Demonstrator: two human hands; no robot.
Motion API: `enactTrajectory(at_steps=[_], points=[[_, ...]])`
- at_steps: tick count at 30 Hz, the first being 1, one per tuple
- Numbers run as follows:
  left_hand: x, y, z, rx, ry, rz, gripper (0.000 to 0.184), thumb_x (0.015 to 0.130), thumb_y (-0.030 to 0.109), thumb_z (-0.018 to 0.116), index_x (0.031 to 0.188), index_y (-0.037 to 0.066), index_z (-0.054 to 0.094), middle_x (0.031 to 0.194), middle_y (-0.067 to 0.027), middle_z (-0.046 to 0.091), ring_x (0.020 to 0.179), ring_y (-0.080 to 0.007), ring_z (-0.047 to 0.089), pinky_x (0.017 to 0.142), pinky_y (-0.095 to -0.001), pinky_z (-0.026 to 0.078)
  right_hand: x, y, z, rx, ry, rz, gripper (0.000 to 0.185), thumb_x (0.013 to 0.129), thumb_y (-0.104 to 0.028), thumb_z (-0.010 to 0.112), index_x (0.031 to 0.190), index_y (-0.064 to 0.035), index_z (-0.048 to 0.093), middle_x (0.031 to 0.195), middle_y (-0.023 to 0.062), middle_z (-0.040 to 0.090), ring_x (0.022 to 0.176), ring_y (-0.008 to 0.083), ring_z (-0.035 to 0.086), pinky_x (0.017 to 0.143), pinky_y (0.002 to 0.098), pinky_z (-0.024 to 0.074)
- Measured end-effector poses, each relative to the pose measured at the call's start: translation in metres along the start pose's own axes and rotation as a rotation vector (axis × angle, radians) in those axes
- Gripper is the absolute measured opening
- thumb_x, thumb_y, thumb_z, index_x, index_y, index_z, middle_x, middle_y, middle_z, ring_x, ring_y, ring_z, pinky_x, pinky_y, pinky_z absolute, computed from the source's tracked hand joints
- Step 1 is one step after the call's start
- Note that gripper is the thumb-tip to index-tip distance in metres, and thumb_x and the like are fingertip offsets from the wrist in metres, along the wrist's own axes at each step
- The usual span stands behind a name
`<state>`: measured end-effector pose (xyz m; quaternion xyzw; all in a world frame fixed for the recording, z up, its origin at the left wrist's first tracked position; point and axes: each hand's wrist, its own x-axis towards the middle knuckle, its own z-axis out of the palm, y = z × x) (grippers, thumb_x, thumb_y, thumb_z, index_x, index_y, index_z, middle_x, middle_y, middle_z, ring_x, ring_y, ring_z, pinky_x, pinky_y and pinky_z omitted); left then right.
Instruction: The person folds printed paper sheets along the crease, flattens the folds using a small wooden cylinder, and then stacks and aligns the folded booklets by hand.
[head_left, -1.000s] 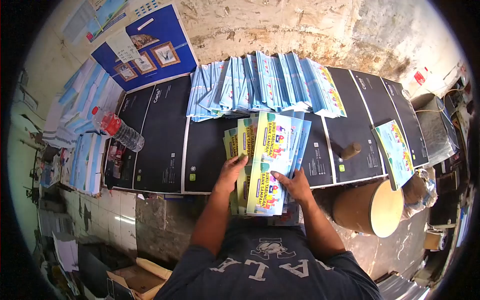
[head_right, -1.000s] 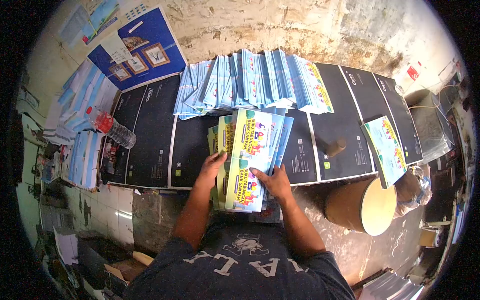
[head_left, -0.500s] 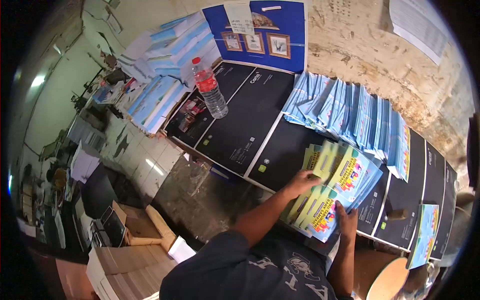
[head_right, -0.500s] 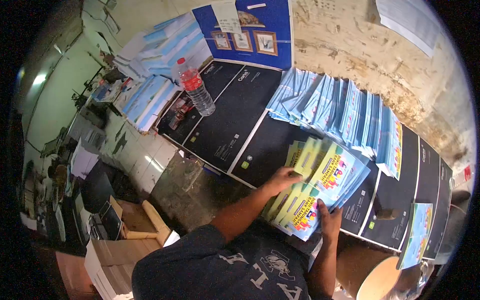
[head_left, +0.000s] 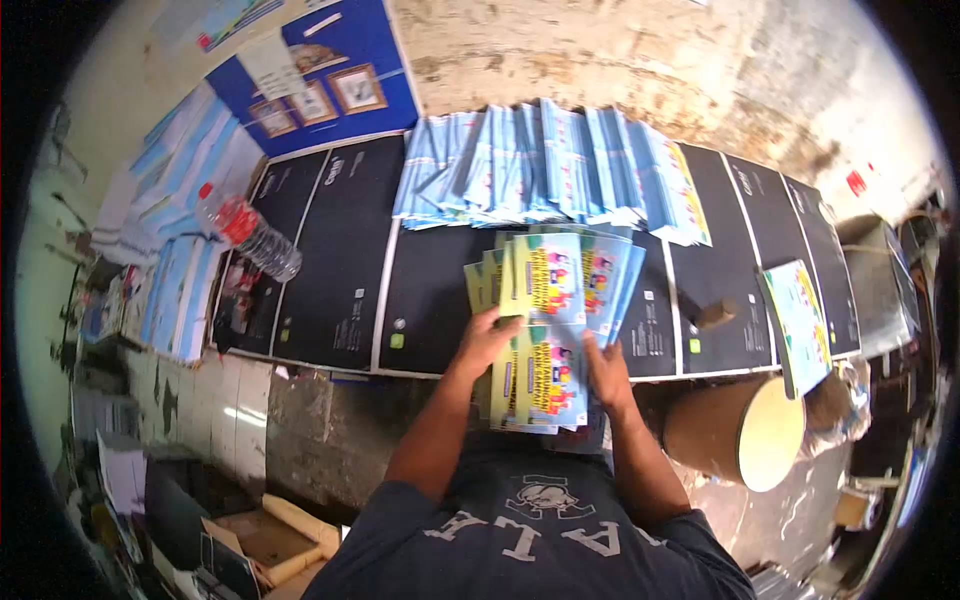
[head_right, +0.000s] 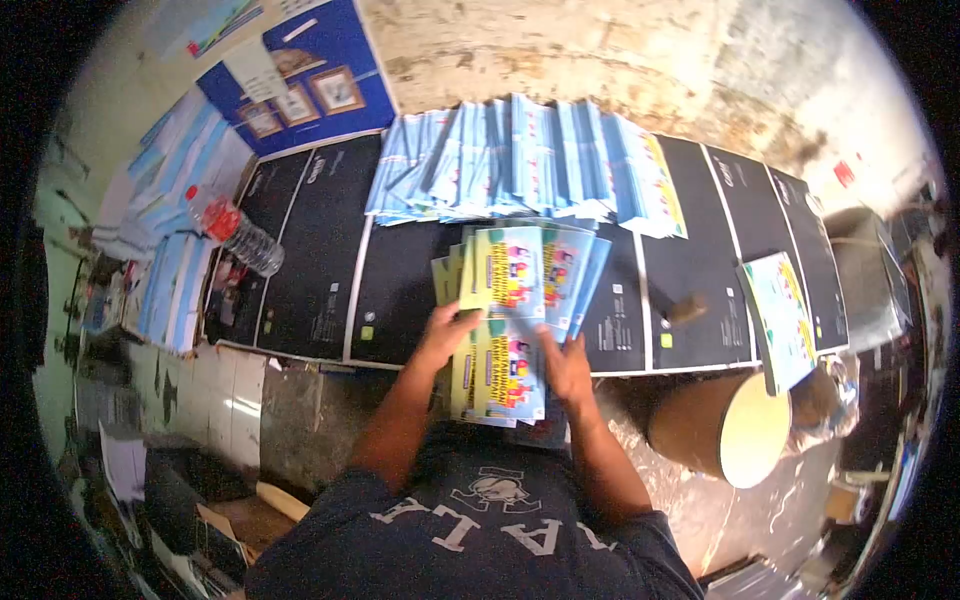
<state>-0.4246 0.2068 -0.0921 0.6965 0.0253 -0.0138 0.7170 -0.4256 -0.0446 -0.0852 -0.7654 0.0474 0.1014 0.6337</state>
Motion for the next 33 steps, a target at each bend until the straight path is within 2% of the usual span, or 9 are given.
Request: enactTrajectory(at_steps=[1, 6, 15, 17, 21, 24, 29, 31, 33], points=[[-0.004, 0.004, -0.003, -0.128, 0.024, -0.067, 0.032, 0.095, 0.022, 0.069, 0.120, 0.002, 0.068, 0.105, -0.0042, 0.072, 0.090, -0.0125, 0.066, 0.083, -0.0298, 0.053, -0.016, -0.046, -0.007, -0.384, -0.057, -0.043, 0.074, 0.089, -0.056, 0.067, 0.126, 0.0074, 0.061, 0.123, 0.0286, 0.060, 0.119, 0.0427, 0.056, 0.104, 0.0432, 0.0425], [-0.011, 0.018, -0.047, -0.605, 0.173, -0.116, 0.032, 0.097, 0.028, 0.066, 0.114, 0.001, 0.071, 0.104, -0.0057, 0.072, 0.091, -0.0136, 0.067, 0.083, -0.0284, 0.052, -0.009, -0.024, -0.006, -0.120, -0.008, 0.083, 0.064, 0.089, -0.052, 0.068, 0.126, 0.0005, 0.064, 0.130, 0.0229, 0.057, 0.117, 0.0406, 0.057, 0.104, 0.0449, 0.0430], [-0.004, 0.001, 0.006, 0.082, 0.192, -0.081, 0.029, 0.090, 0.021, 0.076, 0.104, -0.004, 0.073, 0.089, -0.0044, 0.074, 0.080, -0.0078, 0.065, 0.072, -0.0253, 0.052, -0.014, -0.044, -0.005, -0.260, -0.071, 0.063, 0.067, 0.081, -0.047, 0.077, 0.124, 0.0034, 0.064, 0.126, 0.0269, 0.057, 0.114, 0.0391, 0.061, 0.101, 0.0443, 0.0466], [-0.010, 0.019, -0.021, -0.312, 0.308, -0.093, 0.028, 0.093, 0.018, 0.072, 0.109, -0.005, 0.070, 0.096, -0.0074, 0.074, 0.083, -0.0118, 0.068, 0.077, -0.0279, 0.055, -0.013, -0.047, -0.010, -0.273, -0.063, 0.054, 0.063, 0.082, -0.043, 0.078, 0.122, 0.0039, 0.064, 0.126, 0.0257, 0.058, 0.114, 0.0385, 0.062, 0.100, 0.0443, 0.0471], [-0.014, 0.017, -0.046, -0.410, 0.207, -0.012, 0.038, 0.094, 0.012, 0.069, 0.127, -0.005, 0.059, 0.109, -0.0133, 0.071, 0.097, -0.0178, 0.068, 0.091, -0.0336, 0.054, -0.004, -0.013, -0.008, 0.060, -0.095, 0.037, 0.053, 0.086, -0.034, 0.074, 0.123, 0.0014, 0.064, 0.127, 0.0259, 0.058, 0.111, 0.0416, 0.062, 0.100, 0.0438, 0.0484], [-0.013, 0.033, -0.011, -0.318, 0.148, 0.128, 0.073, 0.091, 0.003, 0.069, 0.154, 0.005, 0.032, 0.136, -0.0129, 0.058, 0.115, -0.0195, 0.061, 0.099, -0.0349, 0.050, -0.012, -0.037, -0.006, -0.316, -0.103, -0.090, 0.058, 0.084, -0.036, 0.075, 0.127, 0.0005, 0.061, 0.130, 0.0290, 0.055, 0.112, 0.0443, 0.061, 0.098, 0.0463, 0.0503], [-0.011, 0.038, -0.040, -0.496, 0.072, 0.081, 0.079, 0.093, -0.003, 0.063, 0.158, 0.008, 0.019, 0.136, -0.0162, 0.058, 0.120, -0.0238, 0.060, 0.101, -0.0372, 0.051, -0.013, -0.044, -0.010, -0.562, -0.092, -0.017, 0.073, 0.081, -0.041, 0.078, 0.133, 0.0022, 0.052, 0.140, 0.0371, 0.042, 0.116, 0.0501, 0.058, 0.100, 0.0516, 0.0493], [-0.014, 0.027, -0.019, -0.310, 0.093, 0.109, 0.077, 0.095, 0.008, 0.066, 0.158, 0.005, 0.021, 0.143, -0.0208, 0.050, 0.129, -0.0308, 0.054, 0.107, -0.0416, 0.047, -0.019, -0.058, -0.005, -0.574, -0.095, -0.030, 0.082, 0.080, -0.043, 0.079, 0.139, 0.0041, 0.046, 0.144, 0.0399, 0.035, 0.123, 0.0521, 0.052, 0.102, 0.0513, 0.0479], [-0.015, 0.018, 0.005, 0.546, 0.287, 0.246, 0.079, 0.092, 0.020, 0.072, 0.155, 0.003, 0.028, 0.149, -0.0233, 0.042, 0.138, -0.0353, 0.043, 0.114, -0.0467, 0.036, -0.021, -0.065, 0.008, -0.572, -0.087, -0.047, 0.091, 0.080, -0.045, 0.080, 0.144, 0.0059, 0.039, 0.148, 0.0426, 0.027, 0.129, 0.0540, 0.047, 0.105, 0.0511, 0.0465]])
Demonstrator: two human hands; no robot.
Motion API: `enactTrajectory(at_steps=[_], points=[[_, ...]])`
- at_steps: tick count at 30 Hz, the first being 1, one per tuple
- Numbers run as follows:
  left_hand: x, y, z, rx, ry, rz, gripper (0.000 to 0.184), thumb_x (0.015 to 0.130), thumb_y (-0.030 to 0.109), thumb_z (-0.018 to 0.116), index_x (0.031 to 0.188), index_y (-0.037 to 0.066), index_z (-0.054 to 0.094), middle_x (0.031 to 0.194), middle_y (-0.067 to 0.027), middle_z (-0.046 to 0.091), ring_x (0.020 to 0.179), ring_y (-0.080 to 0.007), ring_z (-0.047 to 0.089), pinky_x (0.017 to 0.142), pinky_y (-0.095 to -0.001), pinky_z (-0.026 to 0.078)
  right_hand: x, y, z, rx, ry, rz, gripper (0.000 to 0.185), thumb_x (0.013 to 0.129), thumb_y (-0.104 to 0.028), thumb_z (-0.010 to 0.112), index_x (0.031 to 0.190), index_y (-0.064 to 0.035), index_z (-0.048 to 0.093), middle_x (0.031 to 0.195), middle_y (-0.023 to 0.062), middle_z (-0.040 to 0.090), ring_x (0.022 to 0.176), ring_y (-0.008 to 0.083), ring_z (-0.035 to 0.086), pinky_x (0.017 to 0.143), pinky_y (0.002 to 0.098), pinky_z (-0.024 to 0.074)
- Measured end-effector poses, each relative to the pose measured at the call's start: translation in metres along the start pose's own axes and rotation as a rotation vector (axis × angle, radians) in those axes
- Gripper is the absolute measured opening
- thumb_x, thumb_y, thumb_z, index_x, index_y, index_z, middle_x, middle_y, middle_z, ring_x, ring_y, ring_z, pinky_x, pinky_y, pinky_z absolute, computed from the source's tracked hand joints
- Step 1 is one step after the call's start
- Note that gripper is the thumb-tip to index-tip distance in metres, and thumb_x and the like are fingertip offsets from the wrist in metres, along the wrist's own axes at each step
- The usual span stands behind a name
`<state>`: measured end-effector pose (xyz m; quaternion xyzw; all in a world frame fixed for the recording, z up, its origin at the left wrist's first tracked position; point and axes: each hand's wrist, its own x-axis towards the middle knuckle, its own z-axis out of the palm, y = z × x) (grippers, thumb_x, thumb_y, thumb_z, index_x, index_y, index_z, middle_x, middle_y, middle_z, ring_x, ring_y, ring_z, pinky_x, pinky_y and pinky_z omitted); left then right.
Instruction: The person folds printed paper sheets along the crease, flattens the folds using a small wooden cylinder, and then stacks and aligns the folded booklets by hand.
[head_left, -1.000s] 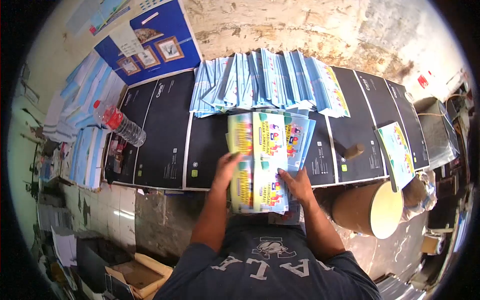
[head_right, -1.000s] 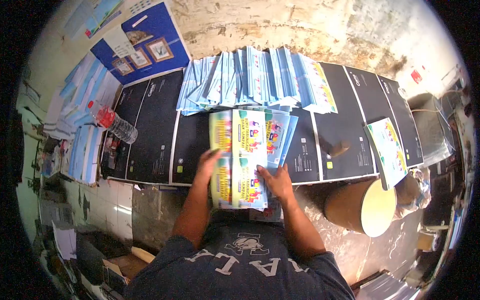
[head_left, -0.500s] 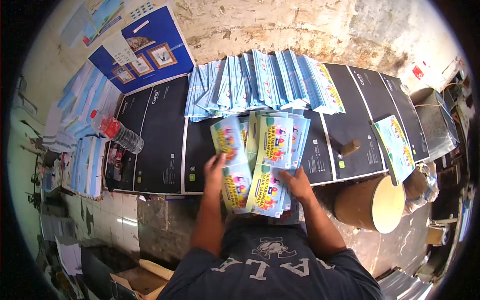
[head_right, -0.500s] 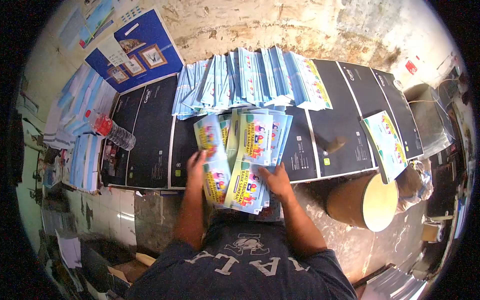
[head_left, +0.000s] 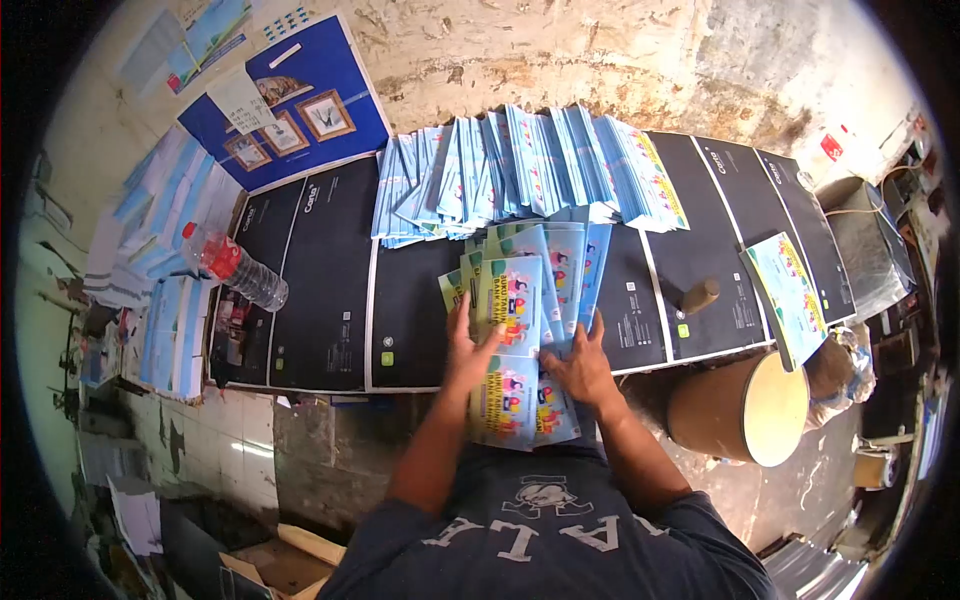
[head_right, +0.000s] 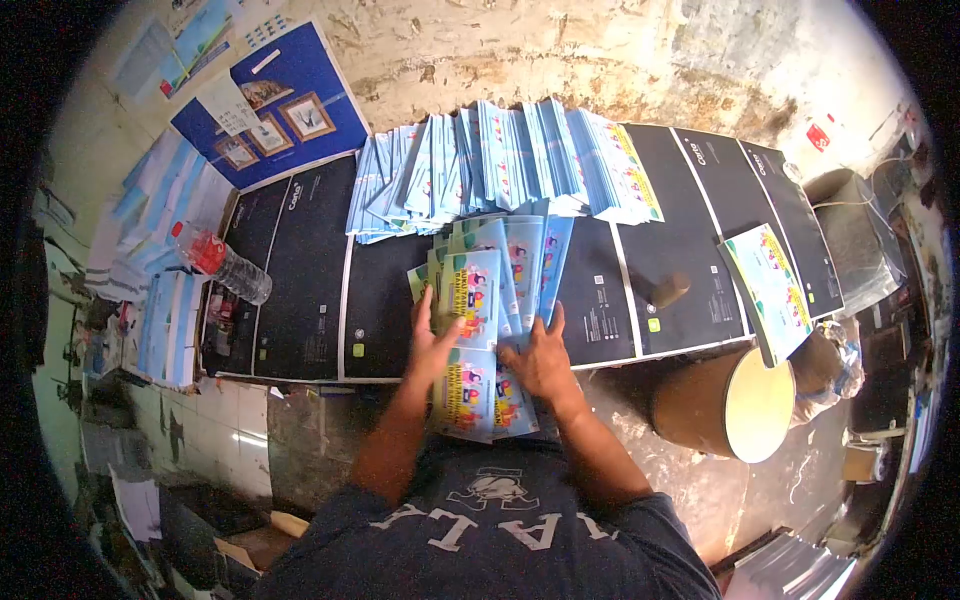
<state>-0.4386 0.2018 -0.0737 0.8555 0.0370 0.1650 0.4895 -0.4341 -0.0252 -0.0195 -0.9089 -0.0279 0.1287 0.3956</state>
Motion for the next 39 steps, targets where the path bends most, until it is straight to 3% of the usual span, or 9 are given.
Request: enactTrajectory(at_steps=[2, 8, 18, 21, 25, 28, 31, 33, 39], points=[[-0.001, -0.005, 0.016, -0.023, 0.119, -0.007, 0.077, 0.093, 0.027, 0.072, 0.154, 0.001, 0.033, 0.152, -0.0250, 0.037, 0.142, -0.0387, 0.037, 0.118, -0.0464, 0.029, -0.001, -0.003, 0.005, 0.053, 0.178, -0.277, 0.113, 0.081, -0.036, 0.083, 0.155, 0.0057, 0.009, 0.158, 0.0377, 0.012, 0.144, 0.0528, 0.026, 0.115, 0.0486, 0.0345], [-0.003, -0.020, 0.007, -0.184, 0.144, -0.116, 0.061, 0.101, 0.024, 0.058, 0.153, 0.001, 0.035, 0.157, -0.0257, 0.034, 0.146, -0.0378, 0.033, 0.118, -0.0439, 0.029, 0.071, 0.019, -0.033, 0.472, 0.388, -0.026, 0.114, 0.087, -0.061, 0.068, 0.154, 0.0114, 0.011, 0.160, 0.0384, 0.009, 0.151, 0.0451, 0.015, 0.123, 0.0428, 0.0151], [-0.003, 0.003, -0.010, -0.073, 0.079, 0.044, 0.053, 0.099, 0.018, 0.059, 0.148, 0.003, 0.046, 0.155, -0.0257, 0.038, 0.145, -0.0399, 0.036, 0.118, -0.0451, 0.030, 0.080, -0.008, -0.027, 0.527, 0.134, 0.076, 0.112, 0.086, -0.064, 0.069, 0.152, 0.0125, 0.021, 0.152, 0.0349, 0.035, 0.140, 0.0395, 0.041, 0.115, 0.0460, 0.0347], [-0.010, 0.000, -0.011, -0.020, 0.041, 0.026, 0.052, 0.099, 0.017, 0.059, 0.148, 0.003, 0.046, 0.156, -0.0251, 0.037, 0.145, -0.0395, 0.037, 0.118, -0.0453, 0.030, 0.068, -0.023, 0.008, 0.727, -0.305, -0.016, 0.096, 0.091, -0.060, 0.066, 0.149, 0.0090, 0.032, 0.142, 0.0262, 0.050, 0.130, 0.0341, 0.050, 0.112, 0.0426, 0.0381], [-0.009, -0.009, -0.018, -0.113, 0.044, 0.003, 0.053, 0.099, 0.015, 0.057, 0.149, 0.001, 0.044, 0.157, -0.0262, 0.035, 0.146, -0.0400, 0.034, 0.118, -0.0450, 0.029, 0.064, -0.047, 0.040, 0.719, -0.373, -0.105, 0.109, 0.088, -0.063, 0.068, 0.155, 0.0063, 0.017, 0.144, 0.0281, 0.047, 0.135, 0.0357, 0.047, 0.115, 0.0426, 0.0349], [-0.019, -0.019, -0.021, -0.195, 0.078, -0.034, 0.054, 0.099, 0.015, 0.056, 0.149, -0.001, 0.043, 0.157, -0.0275, 0.033, 0.147, -0.0407, 0.031, 0.119, -0.0452, 0.028, 0.070, -0.062, 0.055, 0.554, -0.456, -0.147, 0.118, 0.086, -0.062, 0.070, 0.158, 0.0037, 0.003, 0.151, 0.0308, 0.040, 0.139, 0.0426, 0.042, 0.115, 0.0435, 0.0356], [-0.014, -0.036, -0.019, -0.152, 0.168, -0.016, 0.056, 0.097, 0.020, 0.057, 0.147, -0.003, 0.044, 0.156, -0.0304, 0.033, 0.147, -0.0442, 0.031, 0.119, -0.0474, 0.027, 0.069, -0.097, 0.021, 0.464, -0.535, -0.152, 0.096, 0.089, -0.043, 0.074, 0.154, 0.0033, 0.022, 0.147, 0.0276, 0.044, 0.138, 0.0365, 0.043, 0.115, 0.0435, 0.0341], [-0.015, -0.038, -0.017, 0.064, 0.136, -0.003, 0.056, 0.097, 0.020, 0.057, 0.147, -0.003, 0.044, 0.155, -0.0314, 0.034, 0.146, -0.0454, 0.031, 0.119, -0.0484, 0.028, 0.077, -0.108, 0.023, -0.245, 0.270, -0.572, 0.089, 0.086, -0.046, 0.072, 0.154, -0.0036, 0.033, 0.155, 0.0249, 0.037, 0.149, 0.0371, 0.028, 0.122, 0.0497, 0.0221], [-0.003, -0.019, -0.028, 0.337, -0.102, -0.053, 0.050, 0.099, 0.034, 0.057, 0.139, 0.004, 0.054, 0.149, -0.0311, 0.041, 0.138, -0.0482, 0.040, 0.115, -0.0547, 0.031, 0.124, -0.093, 0.064, -0.832, -0.215, -0.765, 0.065, 0.095, -0.054, 0.050, 0.151, -0.0215, 0.046, 0.166, 0.0083, 0.024, 0.155, 0.0294, 0.012, 0.122, 0.0590, 0.0089]])
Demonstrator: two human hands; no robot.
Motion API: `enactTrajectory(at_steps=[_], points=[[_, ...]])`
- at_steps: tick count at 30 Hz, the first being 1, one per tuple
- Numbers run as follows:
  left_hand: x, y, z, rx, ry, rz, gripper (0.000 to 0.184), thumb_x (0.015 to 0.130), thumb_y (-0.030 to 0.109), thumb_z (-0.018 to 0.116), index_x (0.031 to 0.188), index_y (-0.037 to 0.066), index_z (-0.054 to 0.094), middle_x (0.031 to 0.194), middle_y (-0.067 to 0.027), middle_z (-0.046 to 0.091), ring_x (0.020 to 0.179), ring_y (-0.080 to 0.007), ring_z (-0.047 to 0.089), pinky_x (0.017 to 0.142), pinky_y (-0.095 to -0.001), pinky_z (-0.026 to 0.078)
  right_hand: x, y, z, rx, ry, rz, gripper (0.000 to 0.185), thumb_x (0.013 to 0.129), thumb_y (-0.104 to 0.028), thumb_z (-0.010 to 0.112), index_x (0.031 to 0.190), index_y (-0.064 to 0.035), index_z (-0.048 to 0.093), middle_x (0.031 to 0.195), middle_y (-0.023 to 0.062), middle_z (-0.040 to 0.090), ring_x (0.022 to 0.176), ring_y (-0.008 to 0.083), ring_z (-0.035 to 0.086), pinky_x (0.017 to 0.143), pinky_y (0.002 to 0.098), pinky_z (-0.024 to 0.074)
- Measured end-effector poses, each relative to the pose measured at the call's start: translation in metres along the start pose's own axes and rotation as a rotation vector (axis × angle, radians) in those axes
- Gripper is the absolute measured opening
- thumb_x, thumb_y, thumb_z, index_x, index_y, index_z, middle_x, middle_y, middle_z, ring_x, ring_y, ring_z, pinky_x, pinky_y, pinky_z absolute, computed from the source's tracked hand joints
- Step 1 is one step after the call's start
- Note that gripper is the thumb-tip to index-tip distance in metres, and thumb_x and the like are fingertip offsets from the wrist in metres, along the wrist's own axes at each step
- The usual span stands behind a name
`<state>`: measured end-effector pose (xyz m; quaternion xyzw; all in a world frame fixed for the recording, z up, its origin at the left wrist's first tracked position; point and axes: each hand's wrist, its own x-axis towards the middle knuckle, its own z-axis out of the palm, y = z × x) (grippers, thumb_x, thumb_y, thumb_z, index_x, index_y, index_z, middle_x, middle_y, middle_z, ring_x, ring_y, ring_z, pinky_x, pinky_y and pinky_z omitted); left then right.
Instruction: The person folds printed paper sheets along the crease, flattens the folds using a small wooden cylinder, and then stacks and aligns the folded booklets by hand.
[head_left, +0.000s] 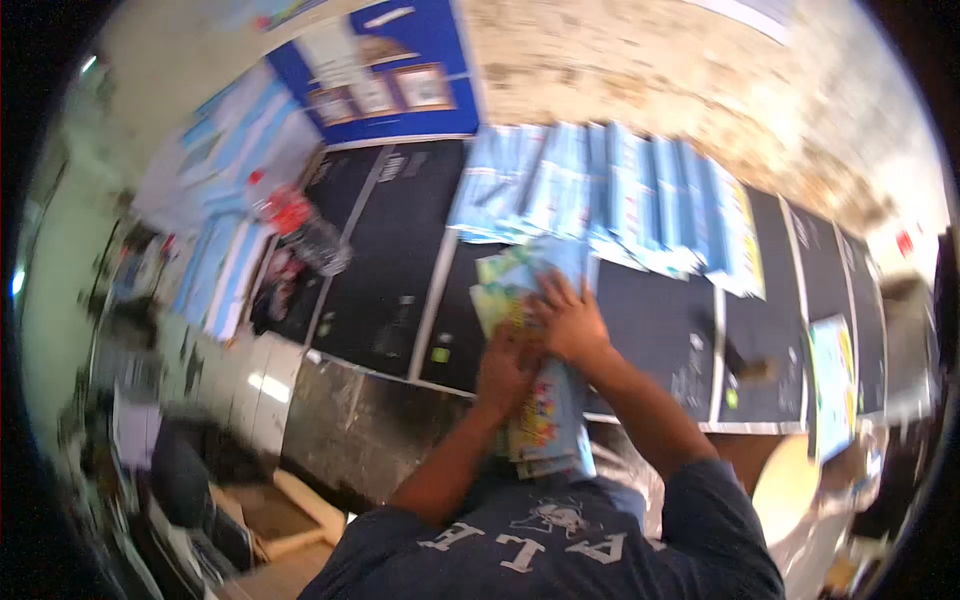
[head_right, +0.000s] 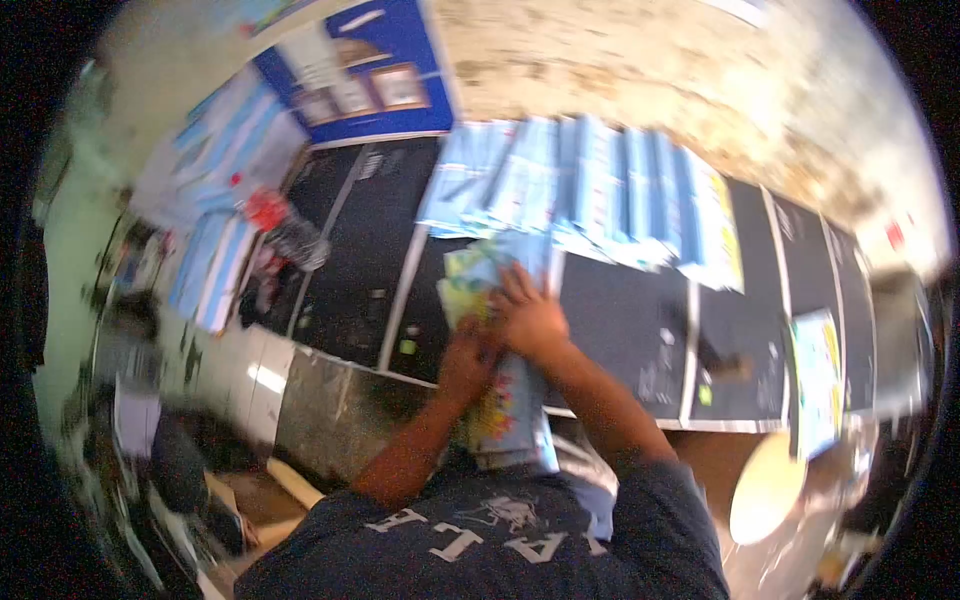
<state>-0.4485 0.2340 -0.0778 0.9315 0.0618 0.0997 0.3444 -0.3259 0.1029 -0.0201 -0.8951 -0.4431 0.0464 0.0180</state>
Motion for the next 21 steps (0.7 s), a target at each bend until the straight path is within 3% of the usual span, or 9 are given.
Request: enactTrajectory(at_steps=[4, 10, 13, 14, 15, 17, 18, 19, 21], points=[[-0.016, -0.007, 0.009, 0.109, 0.164, -0.025, 0.045, 0.102, 0.035, 0.049, 0.136, 0.008, 0.059, 0.152, -0.0289, 0.038, 0.142, -0.0465, 0.036, 0.118, -0.0543, 0.028, -0.002, 0.002, 0.024, 0.258, 0.221, 0.067, 0.050, 0.097, -0.032, 0.053, 0.147, -0.0248, 0.051, 0.162, 0.0068, 0.034, 0.152, 0.0301, 0.023, 0.121, 0.0598, 0.0159], [-0.012, 0.015, 0.002, 0.273, 0.050, -0.107, 0.048, 0.102, 0.033, 0.047, 0.143, 0.010, 0.054, 0.158, -0.0230, 0.033, 0.146, -0.0397, 0.034, 0.115, -0.0610, 0.028, -0.068, -0.037, 0.036, 0.176, 0.118, 0.061, 0.052, 0.096, -0.026, 0.054, 0.145, -0.0064, 0.050, 0.161, 0.0169, 0.032, 0.151, 0.0380, 0.022, 0.117, 0.0651, 0.0170], [-0.020, 0.013, 0.005, 0.319, 0.051, -0.070, 0.048, 0.102, 0.032, 0.047, 0.144, 0.010, 0.053, 0.159, -0.0210, 0.032, 0.147, -0.0373, 0.033, 0.115, -0.0633, 0.027, -0.082, -0.041, 0.057, 0.306, 0.175, 0.089, 0.056, 0.097, -0.034, 0.055, 0.146, -0.0071, 0.049, 0.161, 0.0157, 0.032, 0.150, 0.0386, 0.026, 0.116, 0.0680, 0.0168], [-0.019, 0.011, 0.003, 0.305, 0.048, -0.087, 0.048, 0.101, 0.031, 0.048, 0.144, 0.010, 0.052, 0.160, -0.0201, 0.031, 0.147, -0.0370, 0.032, 0.115, -0.0636, 0.026, -0.083, -0.039, 0.061, 0.233, 0.199, 0.039, 0.064, 0.093, -0.033, 0.064, 0.148, -0.0069, 0.044, 0.159, 0.0239, 0.030, 0.148, 0.0430, 0.027, 0.117, 0.0644, 0.0192], [-0.016, 0.013, 0.005, 0.280, 0.037, -0.081, 0.048, 0.100, 0.030, 0.049, 0.144, 0.010, 0.052, 0.161, -0.0193, 0.030, 0.148, -0.0367, 0.031, 0.116, -0.0638, 0.024, -0.088, -0.035, 0.062, 0.207, 0.205, 0.088, 0.064, 0.093, -0.033, 0.064, 0.148, -0.0069, 0.044, 0.159, 0.0239, 0.030, 0.148, 0.0430, 0.027, 0.117, 0.0644, 0.0192], [-0.017, 0.007, 0.000, 0.154, 0.045, -0.076, 0.050, 0.100, 0.028, 0.051, 0.145, 0.008, 0.050, 0.160, -0.0204, 0.032, 0.148, -0.0366, 0.030, 0.118, -0.0601, 0.023, -0.093, -0.038, 0.057, 0.589, 0.453, 0.215, 0.083, 0.086, -0.033, 0.075, 0.152, -0.0039, 0.033, 0.157, 0.0328, 0.026, 0.145, 0.0486, 0.028, 0.118, 0.0605, 0.0219], [-0.023, -0.008, 0.004, 0.019, 0.199, -0.124, 0.052, 0.100, 0.029, 0.051, 0.146, 0.006, 0.048, 0.159, -0.0215, 0.033, 0.148, -0.0366, 0.030, 0.119, -0.0574, 0.023, -0.098, -0.039, 0.050, 0.715, 0.515, 0.388, 0.106, 0.074, -0.035, 0.087, 0.153, 0.0002, 0.025, 0.152, 0.0386, 0.026, 0.141, 0.0531, 0.030, 0.117, 0.0569, 0.0272], [-0.028, -0.020, 0.006, -0.121, 0.352, -0.181, 0.054, 0.100, 0.030, 0.052, 0.147, 0.005, 0.046, 0.157, -0.0226, 0.035, 0.148, -0.0366, 0.030, 0.120, -0.0546, 0.023, -0.102, -0.041, 0.033, 0.865, 0.434, 0.607, 0.122, 0.068, -0.044, 0.091, 0.152, 0.0058, 0.018, 0.152, 0.0357, 0.028, 0.140, 0.0514, 0.031, 0.115, 0.0563, 0.0297], [-0.040, -0.015, -0.034, -0.104, 0.406, -0.288, 0.059, 0.100, 0.031, 0.054, 0.150, 0.002, 0.042, 0.156, -0.0251, 0.036, 0.147, -0.0376, 0.032, 0.119, -0.0485, 0.027, -0.113, -0.034, 0.039, 1.164, 0.372, 0.772, 0.124, 0.064, -0.050, 0.092, 0.147, 0.0116, 0.025, 0.143, 0.0341, 0.042, 0.134, 0.0475, 0.042, 0.112, 0.0520, 0.0369]])
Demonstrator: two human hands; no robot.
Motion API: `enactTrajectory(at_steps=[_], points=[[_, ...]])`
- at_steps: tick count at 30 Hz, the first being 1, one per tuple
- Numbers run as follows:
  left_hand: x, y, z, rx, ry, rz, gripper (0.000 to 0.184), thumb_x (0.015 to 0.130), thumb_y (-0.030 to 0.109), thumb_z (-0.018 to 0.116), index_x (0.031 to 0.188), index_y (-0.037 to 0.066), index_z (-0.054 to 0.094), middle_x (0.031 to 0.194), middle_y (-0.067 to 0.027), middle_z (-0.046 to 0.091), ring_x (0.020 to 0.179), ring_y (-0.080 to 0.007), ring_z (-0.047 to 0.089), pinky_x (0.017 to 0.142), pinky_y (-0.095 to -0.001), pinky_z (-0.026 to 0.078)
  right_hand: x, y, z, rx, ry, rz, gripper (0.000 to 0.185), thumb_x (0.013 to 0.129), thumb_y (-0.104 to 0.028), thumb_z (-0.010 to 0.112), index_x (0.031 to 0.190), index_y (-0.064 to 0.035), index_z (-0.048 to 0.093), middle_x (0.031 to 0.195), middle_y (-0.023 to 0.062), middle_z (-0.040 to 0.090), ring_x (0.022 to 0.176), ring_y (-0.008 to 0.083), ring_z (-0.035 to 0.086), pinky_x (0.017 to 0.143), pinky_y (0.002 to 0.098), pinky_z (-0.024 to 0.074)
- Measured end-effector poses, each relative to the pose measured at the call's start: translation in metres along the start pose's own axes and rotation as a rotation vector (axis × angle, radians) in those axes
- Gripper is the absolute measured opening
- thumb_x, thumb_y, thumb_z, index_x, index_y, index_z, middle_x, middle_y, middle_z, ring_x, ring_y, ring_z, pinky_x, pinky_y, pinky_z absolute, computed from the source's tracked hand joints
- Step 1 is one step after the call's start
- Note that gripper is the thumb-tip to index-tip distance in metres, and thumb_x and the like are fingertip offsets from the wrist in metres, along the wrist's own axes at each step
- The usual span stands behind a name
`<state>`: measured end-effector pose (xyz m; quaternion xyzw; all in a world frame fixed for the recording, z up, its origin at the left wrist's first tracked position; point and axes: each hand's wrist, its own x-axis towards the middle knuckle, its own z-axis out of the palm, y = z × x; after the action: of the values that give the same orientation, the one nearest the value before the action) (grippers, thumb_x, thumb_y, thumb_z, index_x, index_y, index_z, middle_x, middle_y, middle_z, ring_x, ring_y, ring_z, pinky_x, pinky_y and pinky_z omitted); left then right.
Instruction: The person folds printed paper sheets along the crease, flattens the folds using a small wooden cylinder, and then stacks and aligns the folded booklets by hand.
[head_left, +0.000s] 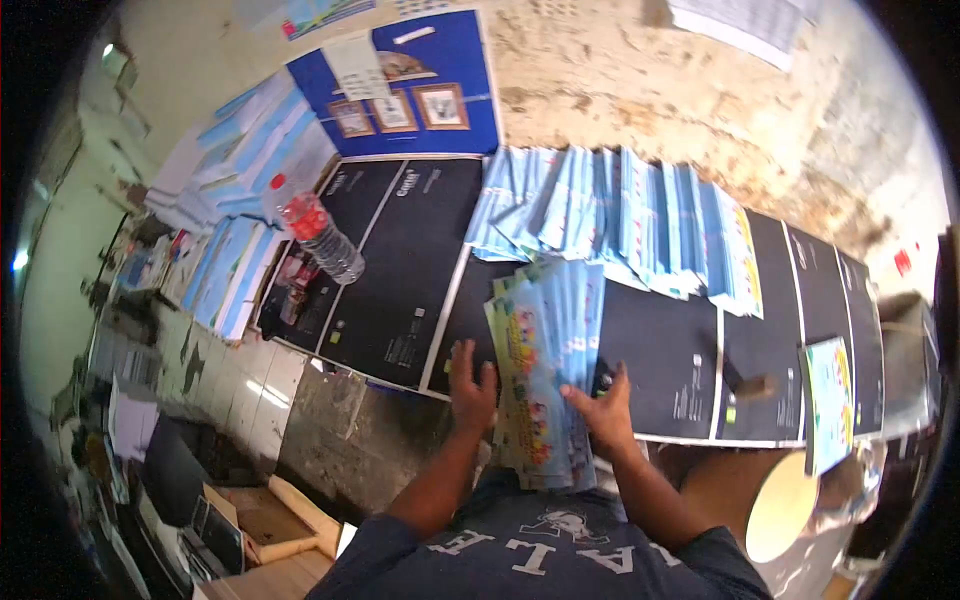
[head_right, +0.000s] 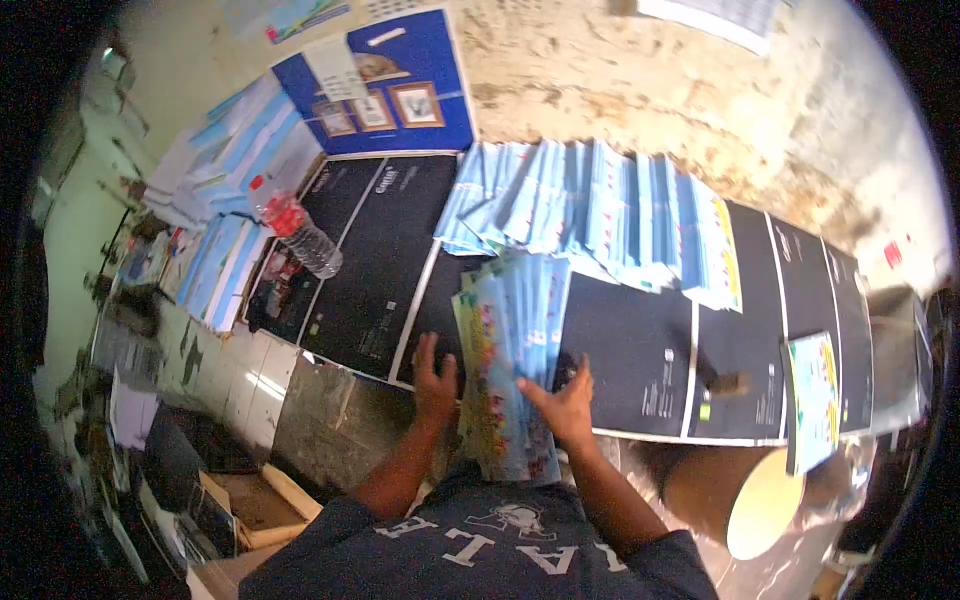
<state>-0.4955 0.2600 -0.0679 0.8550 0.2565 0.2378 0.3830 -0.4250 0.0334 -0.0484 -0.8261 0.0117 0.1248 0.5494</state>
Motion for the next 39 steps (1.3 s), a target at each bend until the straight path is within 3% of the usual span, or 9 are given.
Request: enactTrajectory(at_steps=[6, 10, 17, 20, 22, 27, 32, 34, 39], points=[[-0.033, -0.002, 0.010, -0.082, -0.209, 0.013, 0.058, 0.098, 0.025, 0.059, 0.148, -0.001, 0.043, 0.150, -0.0259, 0.044, 0.139, -0.0402, 0.043, 0.116, -0.0448, 0.034, -0.009, -0.043, 0.039, 0.300, -0.364, 0.209, 0.106, 0.065, -0.037, 0.094, 0.135, 0.0165, 0.036, 0.125, 0.0240, 0.060, 0.116, 0.0325, 0.061, 0.100, 0.0414, 0.0491], [-0.046, -0.006, 0.006, -0.245, -0.120, 0.033, 0.069, 0.097, 0.044, 0.061, 0.145, -0.003, 0.045, 0.149, -0.0250, 0.046, 0.138, -0.0373, 0.046, 0.114, -0.0445, 0.036, -0.024, -0.049, 0.057, -0.254, -0.221, 0.088, 0.093, 0.066, -0.033, 0.092, 0.132, 0.0123, 0.044, 0.120, 0.0302, 0.062, 0.115, 0.0374, 0.063, 0.097, 0.0415, 0.0512], [-0.006, 0.037, -0.006, -0.475, 0.049, 0.263, 0.069, 0.095, 0.010, 0.062, 0.152, -0.006, 0.027, 0.151, -0.0284, 0.037, 0.144, -0.0378, 0.034, 0.119, -0.0449, 0.026, -0.005, -0.081, -0.008, -0.189, -0.340, -0.308, 0.073, 0.076, -0.013, 0.075, 0.139, 0.0010, 0.041, 0.113, 0.0307, 0.066, 0.106, 0.0462, 0.066, 0.090, 0.0498, 0.0533], [0.023, 0.160, -0.079, 0.343, 0.126, 0.710, 0.110, 0.077, 0.035, 0.083, 0.157, -0.002, 0.018, 0.162, -0.0293, 0.016, 0.152, -0.0443, 0.010, 0.118, -0.0639, 0.010, -0.005, -0.163, -0.076, -0.631, -0.324, -0.491, 0.079, 0.077, -0.016, 0.073, 0.148, -0.0120, 0.039, 0.100, 0.0251, 0.070, 0.093, 0.0439, 0.068, 0.082, 0.0515, 0.0548], [0.029, 0.210, -0.093, 0.616, -0.152, 0.831, 0.123, 0.065, 0.055, 0.086, 0.157, 0.003, 0.023, 0.164, -0.0236, 0.019, 0.153, -0.0424, 0.011, 0.117, -0.0671, 0.007, 0.006, -0.168, -0.094, -0.672, -0.262, -0.721, 0.082, 0.075, -0.018, 0.075, 0.149, -0.0121, 0.038, 0.097, 0.0232, 0.071, 0.090, 0.0440, 0.068, 0.081, 0.0508, 0.0550], [0.063, 0.129, -0.006, 0.718, -0.667, 0.780, 0.118, 0.060, 0.047, 0.090, 0.156, 0.012, 0.030, 0.161, -0.0171, 0.029, 0.151, -0.0359, 0.022, 0.119, -0.0619, 0.013, 0.037, -0.105, -0.071, -1.141, -0.415, -0.581, 0.095, 0.074, -0.026, 0.077, 0.156, -0.0096, 0.031, 0.146, 0.0151, 0.048, 0.135, 0.0329, 0.046, 0.108, 0.0498, 0.0345], [0.072, 0.149, -0.002, 0.688, -0.803, 0.638, 0.115, 0.059, 0.046, 0.090, 0.153, 0.010, 0.036, 0.158, -0.0163, 0.033, 0.146, -0.0361, 0.031, 0.119, -0.0592, 0.018, 0.039, -0.093, -0.080, -0.964, -0.422, -0.625, 0.089, 0.075, -0.016, 0.072, 0.154, -0.0046, 0.031, 0.132, 0.0154, 0.055, 0.125, 0.0319, 0.053, 0.101, 0.0468, 0.0384], [0.081, 0.137, 0.008, 0.603, -0.567, 0.910, 0.106, 0.062, 0.051, 0.087, 0.149, 0.008, 0.042, 0.147, -0.0156, 0.045, 0.138, -0.0349, 0.042, 0.115, -0.0582, 0.026, 0.040, -0.090, -0.080, -0.924, -0.419, -0.769, 0.084, 0.075, -0.011, 0.070, 0.150, -0.0040, 0.035, 0.123, 0.0137, 0.059, 0.117, 0.0319, 0.057, 0.096, 0.0445, 0.0414], [0.083, 0.166, 0.008, 0.648, -0.878, 0.616, 0.068, 0.068, 0.049, 0.084, 0.117, 0.007, 0.063, 0.113, -0.0140, 0.065, 0.113, -0.0329, 0.060, 0.107, -0.0475, 0.036, 0.040, -0.086, -0.078, -1.101, -0.283, -0.629, 0.057, 0.079, -0.019, 0.070, 0.132, -0.0041, 0.053, 0.107, 0.0092, 0.063, 0.106, 0.0256, 0.060, 0.087, 0.0372, 0.0476]])
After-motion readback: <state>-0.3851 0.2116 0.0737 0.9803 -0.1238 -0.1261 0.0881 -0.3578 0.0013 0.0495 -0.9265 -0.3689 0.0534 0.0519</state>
